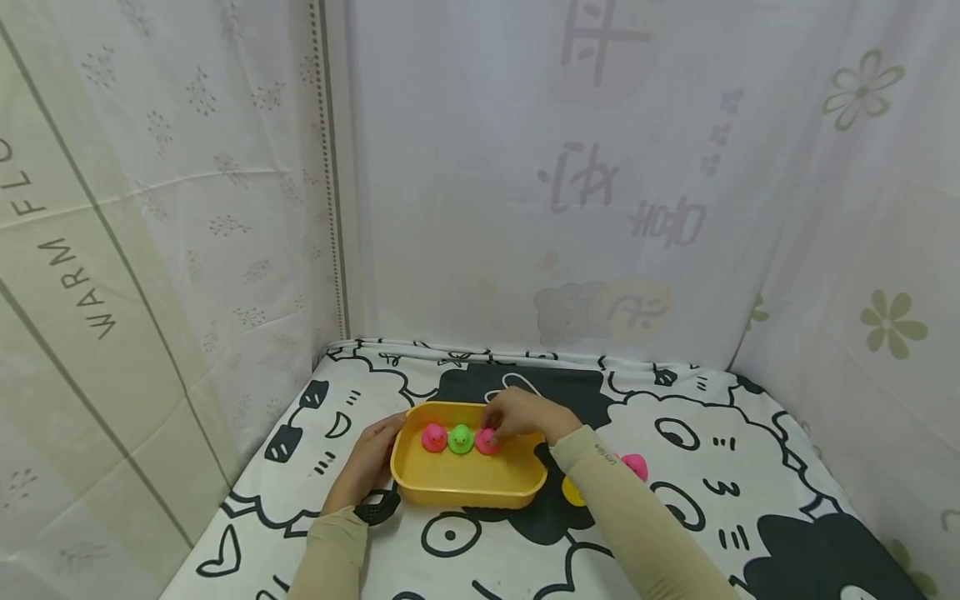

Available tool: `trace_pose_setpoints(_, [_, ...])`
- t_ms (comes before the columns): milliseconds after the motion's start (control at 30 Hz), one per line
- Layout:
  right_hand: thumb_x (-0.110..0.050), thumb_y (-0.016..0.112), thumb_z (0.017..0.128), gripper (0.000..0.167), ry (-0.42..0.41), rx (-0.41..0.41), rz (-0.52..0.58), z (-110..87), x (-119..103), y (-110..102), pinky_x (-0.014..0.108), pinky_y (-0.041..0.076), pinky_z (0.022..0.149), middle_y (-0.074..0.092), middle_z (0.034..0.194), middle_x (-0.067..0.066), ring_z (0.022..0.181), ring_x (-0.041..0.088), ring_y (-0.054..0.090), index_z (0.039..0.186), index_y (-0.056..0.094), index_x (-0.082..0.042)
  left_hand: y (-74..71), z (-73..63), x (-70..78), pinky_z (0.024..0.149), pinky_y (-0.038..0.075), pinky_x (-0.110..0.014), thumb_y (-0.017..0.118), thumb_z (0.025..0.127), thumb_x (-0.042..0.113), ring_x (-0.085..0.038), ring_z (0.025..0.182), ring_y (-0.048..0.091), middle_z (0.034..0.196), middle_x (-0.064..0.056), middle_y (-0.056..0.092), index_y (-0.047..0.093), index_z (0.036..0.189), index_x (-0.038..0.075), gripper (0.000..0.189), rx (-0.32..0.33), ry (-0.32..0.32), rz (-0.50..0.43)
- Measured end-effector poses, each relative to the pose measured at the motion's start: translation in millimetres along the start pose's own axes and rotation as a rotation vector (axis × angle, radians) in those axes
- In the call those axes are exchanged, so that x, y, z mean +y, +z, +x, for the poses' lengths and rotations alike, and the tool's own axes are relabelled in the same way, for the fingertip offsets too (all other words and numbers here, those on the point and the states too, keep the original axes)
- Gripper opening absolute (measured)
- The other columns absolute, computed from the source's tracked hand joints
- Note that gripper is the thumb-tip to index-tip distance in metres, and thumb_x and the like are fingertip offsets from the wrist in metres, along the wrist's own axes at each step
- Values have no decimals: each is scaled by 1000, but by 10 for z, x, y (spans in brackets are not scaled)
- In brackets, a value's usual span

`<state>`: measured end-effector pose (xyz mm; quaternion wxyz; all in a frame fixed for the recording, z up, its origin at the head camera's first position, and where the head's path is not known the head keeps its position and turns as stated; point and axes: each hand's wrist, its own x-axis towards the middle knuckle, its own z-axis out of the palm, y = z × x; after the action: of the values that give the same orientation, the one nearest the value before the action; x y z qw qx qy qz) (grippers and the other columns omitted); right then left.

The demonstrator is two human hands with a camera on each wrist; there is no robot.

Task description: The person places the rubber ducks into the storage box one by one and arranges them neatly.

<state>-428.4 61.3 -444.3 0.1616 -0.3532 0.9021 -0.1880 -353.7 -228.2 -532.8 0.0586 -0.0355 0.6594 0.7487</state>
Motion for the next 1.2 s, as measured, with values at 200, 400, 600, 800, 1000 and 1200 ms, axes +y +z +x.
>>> trace_pose_setpoints(200, [-18,83,84,21,21,14,4,-3,-7,15,22,56,81,67,92,-12,85,10,62,105,78,-20,5,2,1,96,55,-33,55,100,51,-25,124,59,146,-9,54,55,145,13,58,19,1,36])
trace_pose_setpoints(400, [-17,83,85,20,19,12,2,4,-10,20,22,56,81,68,92,-11,84,9,62,104,77,-19,14,-14,8,96,55,-35,55,100,49,-26,122,60,145,-12,55,54,145,11,59,16,-4,17])
trace_pose_setpoints(600, [-18,83,85,19,3,16,-4,-7,-4,5,23,56,81,69,93,-9,84,8,62,103,77,-18,24,-38,10,96,55,-35,55,101,47,-27,124,59,146,-12,54,53,146,12,57,7,-9,-18])
trace_pose_setpoints(800, [-20,82,86,20,-8,28,-13,-45,27,-26,23,56,80,70,96,-8,85,7,63,105,76,-18,25,-33,7,96,54,-35,54,102,45,-27,125,59,145,-12,54,54,145,10,55,13,-1,-22])
trace_pose_setpoints(1000, [-21,81,87,24,-43,39,-2,-130,53,-80,23,56,80,72,99,-6,87,7,63,110,76,-13,21,-29,-4,97,54,-32,55,101,48,-25,126,58,145,-12,55,54,144,9,58,19,22,25])
trace_pose_setpoints(1200, [-24,78,89,30,-82,58,8,-237,96,-138,25,57,84,73,106,-3,94,8,66,115,75,-9,25,-21,22,97,54,-31,54,100,50,-24,127,57,145,-9,56,56,144,10,59,20,38,55])
